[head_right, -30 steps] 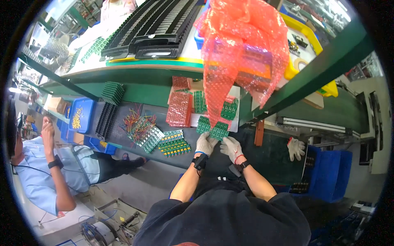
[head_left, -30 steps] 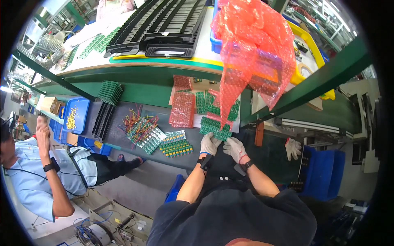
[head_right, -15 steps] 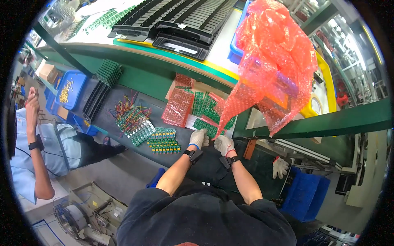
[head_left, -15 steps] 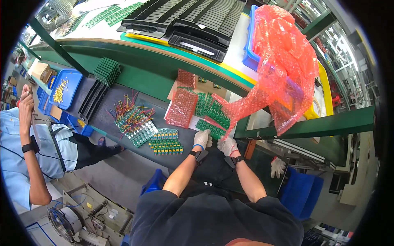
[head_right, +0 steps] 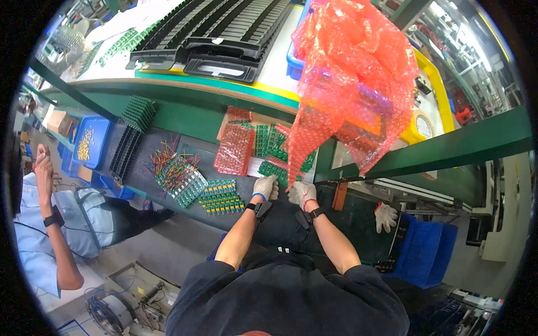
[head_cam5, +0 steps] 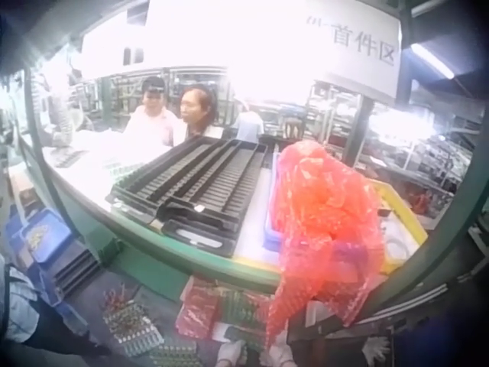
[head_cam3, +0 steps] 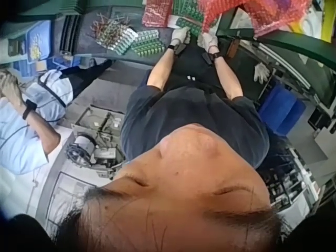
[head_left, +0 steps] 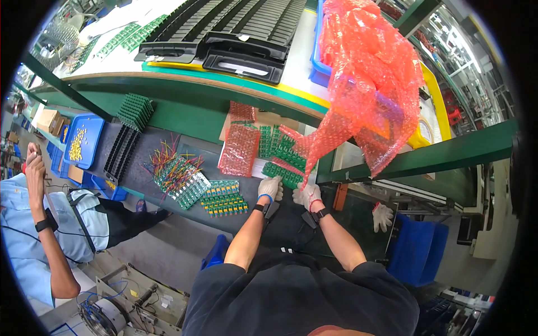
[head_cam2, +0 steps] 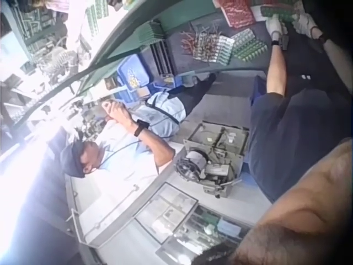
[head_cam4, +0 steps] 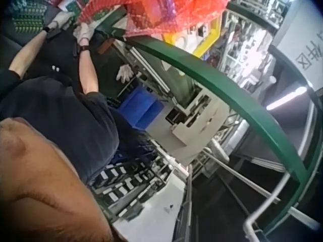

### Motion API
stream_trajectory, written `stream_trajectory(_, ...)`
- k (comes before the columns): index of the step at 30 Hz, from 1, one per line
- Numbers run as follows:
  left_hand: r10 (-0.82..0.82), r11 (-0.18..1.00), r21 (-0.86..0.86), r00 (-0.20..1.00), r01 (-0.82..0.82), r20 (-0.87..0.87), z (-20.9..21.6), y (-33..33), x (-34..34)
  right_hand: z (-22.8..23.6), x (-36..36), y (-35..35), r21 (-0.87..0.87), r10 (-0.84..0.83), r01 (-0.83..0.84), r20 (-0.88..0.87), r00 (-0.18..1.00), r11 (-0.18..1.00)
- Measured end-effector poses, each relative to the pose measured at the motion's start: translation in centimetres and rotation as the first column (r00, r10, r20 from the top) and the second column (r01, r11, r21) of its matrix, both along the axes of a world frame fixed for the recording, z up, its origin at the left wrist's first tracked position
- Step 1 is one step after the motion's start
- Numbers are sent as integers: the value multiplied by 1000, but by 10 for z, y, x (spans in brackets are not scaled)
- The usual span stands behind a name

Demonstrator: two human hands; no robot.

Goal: The person picks up green circuit boards from the table, aligns them into stacks, and organizes them before placing the boards into a black tray.

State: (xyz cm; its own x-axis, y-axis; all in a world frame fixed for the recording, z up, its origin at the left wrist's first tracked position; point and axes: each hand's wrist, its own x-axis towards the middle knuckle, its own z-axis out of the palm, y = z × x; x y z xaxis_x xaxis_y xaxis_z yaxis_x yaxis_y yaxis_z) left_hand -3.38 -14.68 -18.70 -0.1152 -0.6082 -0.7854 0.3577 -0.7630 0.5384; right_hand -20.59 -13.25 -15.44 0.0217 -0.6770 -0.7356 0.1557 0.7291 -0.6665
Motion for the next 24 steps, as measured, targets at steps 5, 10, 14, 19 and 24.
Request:
stream_trajectory(5,9,998,55,1000,-7,-24,3,3,0,-31,-16,4,140,-60,39,149,987,989)
stream_trajectory(10,54,995,85,995,-47,-78,-1,4,-6,-40,-23,5,18,-18,17,83,996,1000)
stream_trajectory(14,109,992,84,971,-93,-214,-15,7,2,-27,-11,8,-72,15,-22,-96,995,997)
stream_trajectory(19,172,983,89,974,-160,-146,-2,9,-8,0,-1,13,-159,-36,-43,-466,884,986)
stream_trajectory(24,139,988,94,970,-122,-200,-9,12,3,6,0,13,-146,10,-101,-522,853,984)
